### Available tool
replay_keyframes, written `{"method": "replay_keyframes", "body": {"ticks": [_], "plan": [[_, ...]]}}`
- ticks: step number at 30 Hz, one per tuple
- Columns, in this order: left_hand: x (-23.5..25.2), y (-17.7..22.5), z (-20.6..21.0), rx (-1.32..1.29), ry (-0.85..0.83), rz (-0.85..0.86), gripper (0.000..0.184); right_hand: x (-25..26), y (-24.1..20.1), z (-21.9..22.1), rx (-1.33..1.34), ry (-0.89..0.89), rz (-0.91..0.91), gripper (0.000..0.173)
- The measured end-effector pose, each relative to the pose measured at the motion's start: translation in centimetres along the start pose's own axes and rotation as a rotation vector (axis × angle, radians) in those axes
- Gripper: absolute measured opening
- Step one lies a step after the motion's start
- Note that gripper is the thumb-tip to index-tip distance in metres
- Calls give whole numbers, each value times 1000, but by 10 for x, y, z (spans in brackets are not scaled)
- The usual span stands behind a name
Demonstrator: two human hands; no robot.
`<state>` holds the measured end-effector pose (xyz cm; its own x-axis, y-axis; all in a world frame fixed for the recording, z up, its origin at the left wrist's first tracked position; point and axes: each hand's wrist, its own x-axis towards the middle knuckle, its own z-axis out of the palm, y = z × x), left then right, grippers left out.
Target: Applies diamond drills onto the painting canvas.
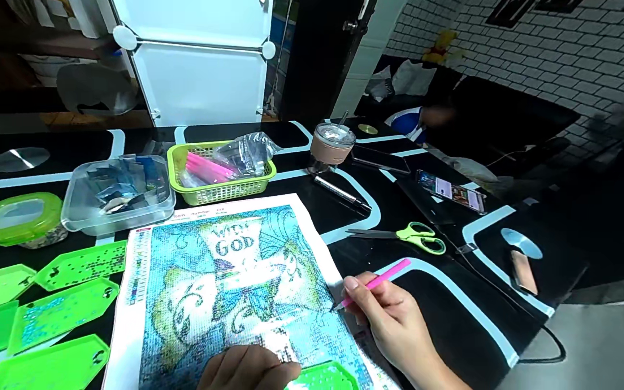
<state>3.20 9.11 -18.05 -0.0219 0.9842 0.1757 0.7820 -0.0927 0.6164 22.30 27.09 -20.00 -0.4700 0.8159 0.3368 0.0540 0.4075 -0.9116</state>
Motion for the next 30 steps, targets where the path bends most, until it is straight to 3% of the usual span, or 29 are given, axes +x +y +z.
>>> {"method": "replay_keyframes", "body": {"ticks": [13,24,28,30], "plan": [[1,2,-3,-4,-21,-9,45,-1,2,1,-41,-19,-39,24],[0,1,-3,8,-19,-5,46,-1,4,0,-251,-87,-172,30],[0,0,-3,-5,-7,9,46,4,-5,-7,-54,-92,74,24],[1,0,-3,-15,-13,13,46,1,-11,-5,53,-61,102,22]]}}
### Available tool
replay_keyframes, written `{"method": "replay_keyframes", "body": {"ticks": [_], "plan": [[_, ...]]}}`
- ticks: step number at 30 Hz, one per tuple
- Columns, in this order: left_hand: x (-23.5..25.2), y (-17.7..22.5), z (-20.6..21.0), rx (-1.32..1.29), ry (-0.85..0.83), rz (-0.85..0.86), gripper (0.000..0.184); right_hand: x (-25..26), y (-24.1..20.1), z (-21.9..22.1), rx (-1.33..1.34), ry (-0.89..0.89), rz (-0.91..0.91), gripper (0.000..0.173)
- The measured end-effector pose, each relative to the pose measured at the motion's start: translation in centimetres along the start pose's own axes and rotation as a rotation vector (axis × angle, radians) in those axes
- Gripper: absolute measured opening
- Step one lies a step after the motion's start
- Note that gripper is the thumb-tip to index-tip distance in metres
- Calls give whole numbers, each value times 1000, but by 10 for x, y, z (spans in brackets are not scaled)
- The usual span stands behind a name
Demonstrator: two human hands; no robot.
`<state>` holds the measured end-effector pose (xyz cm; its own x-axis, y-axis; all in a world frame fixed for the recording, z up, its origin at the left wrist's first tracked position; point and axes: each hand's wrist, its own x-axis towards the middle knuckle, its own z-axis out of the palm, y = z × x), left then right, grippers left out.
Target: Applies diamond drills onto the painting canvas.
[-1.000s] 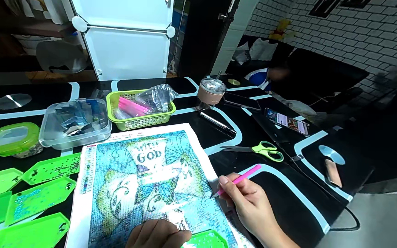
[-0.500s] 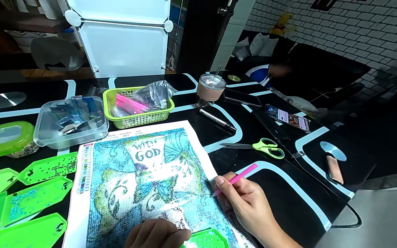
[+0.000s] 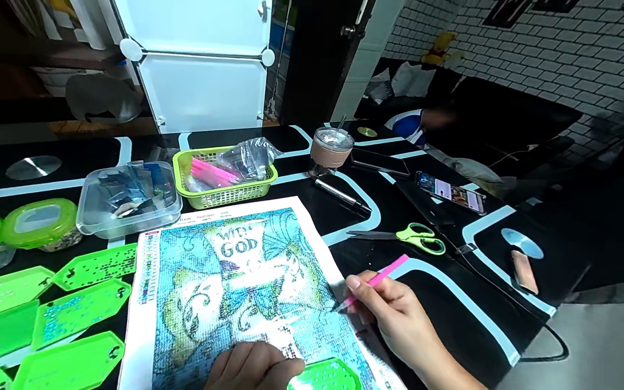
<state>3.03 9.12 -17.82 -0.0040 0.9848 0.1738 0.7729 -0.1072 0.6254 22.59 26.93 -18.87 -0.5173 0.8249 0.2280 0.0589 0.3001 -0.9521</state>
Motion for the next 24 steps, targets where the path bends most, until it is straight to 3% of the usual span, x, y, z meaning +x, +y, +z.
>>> {"method": "replay_keyframes", "body": {"ticks": [6,12,24], "plan": [[0,1,1,21,4,-20,45,-41,-27,34,-5,-238,-164,21],[0,2,5,67,50,-3,43,-47,-24,43,-153,-267,-225,25],[1,3,7,89,57,-8,44,-47,-21,43,-166,-287,-261,26]]}}
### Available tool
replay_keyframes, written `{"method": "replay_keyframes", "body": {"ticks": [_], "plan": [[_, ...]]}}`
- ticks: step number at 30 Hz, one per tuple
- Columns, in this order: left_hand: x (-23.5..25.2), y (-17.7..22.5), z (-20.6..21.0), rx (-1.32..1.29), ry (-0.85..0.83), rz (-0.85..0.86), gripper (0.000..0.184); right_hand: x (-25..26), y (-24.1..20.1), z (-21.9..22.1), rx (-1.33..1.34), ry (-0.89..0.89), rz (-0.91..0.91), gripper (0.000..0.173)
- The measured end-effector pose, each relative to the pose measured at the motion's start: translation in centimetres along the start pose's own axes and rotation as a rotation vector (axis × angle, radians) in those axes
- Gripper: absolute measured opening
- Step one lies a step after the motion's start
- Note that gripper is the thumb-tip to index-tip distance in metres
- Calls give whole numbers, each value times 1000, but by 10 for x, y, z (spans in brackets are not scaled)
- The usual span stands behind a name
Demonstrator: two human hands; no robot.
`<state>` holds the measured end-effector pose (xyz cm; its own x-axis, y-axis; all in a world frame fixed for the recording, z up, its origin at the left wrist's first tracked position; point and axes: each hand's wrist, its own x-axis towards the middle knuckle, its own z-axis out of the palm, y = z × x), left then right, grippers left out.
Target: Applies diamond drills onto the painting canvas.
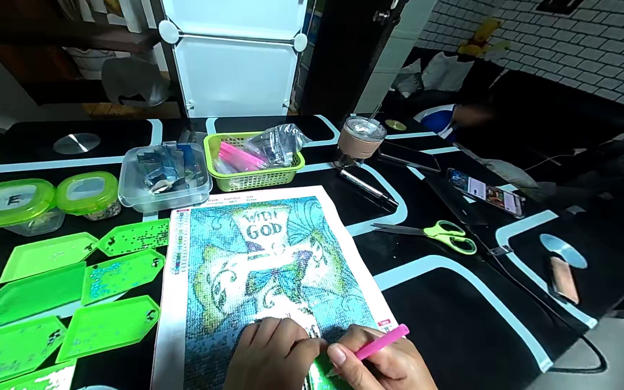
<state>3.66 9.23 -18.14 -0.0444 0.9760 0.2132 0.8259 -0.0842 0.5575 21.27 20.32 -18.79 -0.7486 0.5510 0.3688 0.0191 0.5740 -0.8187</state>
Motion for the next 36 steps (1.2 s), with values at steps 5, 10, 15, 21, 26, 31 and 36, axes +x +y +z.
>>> {"method": "replay_keyframes", "body": {"ticks": [5,10,15,21,26,31,36], "plan": [[0,0,-1,-7,-3,2,43,1,2,-2,71,27,22,25],[1,-2,-2,-36,-34,-5,45,9,0,-15,369,171,243,20],[1,-3,-3,-52,-46,6,45,30,24,-44,290,318,317,26],[-1,-4,-2,-62,-30,6,44,35,35,-41,227,298,324,26],[-1,-2,-5,-85,-55,-12,44,36,42,-39,212,323,293,23],[0,-3,-7,-100,-69,-8,45,33,48,-42,110,323,204,23],[0,-2,-8,-108,-81,-22,45,30,53,-41,37,300,122,25]]}}
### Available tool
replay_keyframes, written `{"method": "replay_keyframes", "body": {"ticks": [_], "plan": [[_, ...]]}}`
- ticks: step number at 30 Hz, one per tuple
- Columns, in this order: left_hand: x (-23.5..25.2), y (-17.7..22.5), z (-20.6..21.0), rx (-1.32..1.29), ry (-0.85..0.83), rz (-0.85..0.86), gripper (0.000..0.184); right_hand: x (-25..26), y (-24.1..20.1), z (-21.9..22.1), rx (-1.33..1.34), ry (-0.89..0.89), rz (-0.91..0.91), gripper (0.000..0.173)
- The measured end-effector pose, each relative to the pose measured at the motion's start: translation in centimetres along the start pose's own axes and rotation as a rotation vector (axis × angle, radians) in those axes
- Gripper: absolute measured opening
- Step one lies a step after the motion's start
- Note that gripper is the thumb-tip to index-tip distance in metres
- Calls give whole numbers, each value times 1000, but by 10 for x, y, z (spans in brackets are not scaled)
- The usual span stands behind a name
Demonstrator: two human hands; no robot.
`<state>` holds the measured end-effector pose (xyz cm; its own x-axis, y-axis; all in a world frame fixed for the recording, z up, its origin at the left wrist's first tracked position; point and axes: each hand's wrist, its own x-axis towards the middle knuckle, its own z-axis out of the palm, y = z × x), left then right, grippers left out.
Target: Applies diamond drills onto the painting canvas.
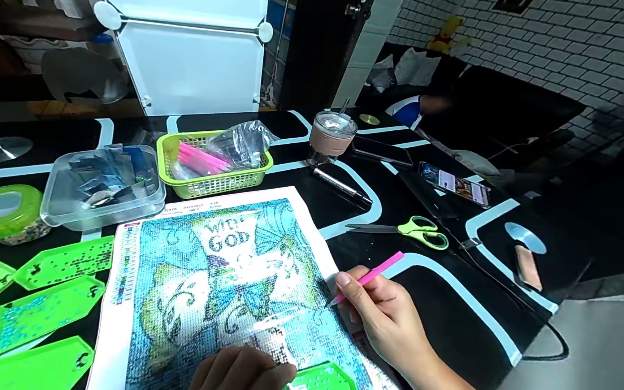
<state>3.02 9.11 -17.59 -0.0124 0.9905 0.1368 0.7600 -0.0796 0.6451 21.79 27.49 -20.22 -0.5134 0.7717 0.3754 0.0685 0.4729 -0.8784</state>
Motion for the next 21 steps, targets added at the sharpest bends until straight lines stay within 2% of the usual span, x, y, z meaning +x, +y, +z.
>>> {"method": "replay_keyframes", "body": {"ticks": [11,21], "plan": [[0,0,0,7,6,3,46,-1,2,2,-27,2,-24,25],[-1,0,1,14,12,-1,46,-6,3,4,-174,21,-106,28]]}}
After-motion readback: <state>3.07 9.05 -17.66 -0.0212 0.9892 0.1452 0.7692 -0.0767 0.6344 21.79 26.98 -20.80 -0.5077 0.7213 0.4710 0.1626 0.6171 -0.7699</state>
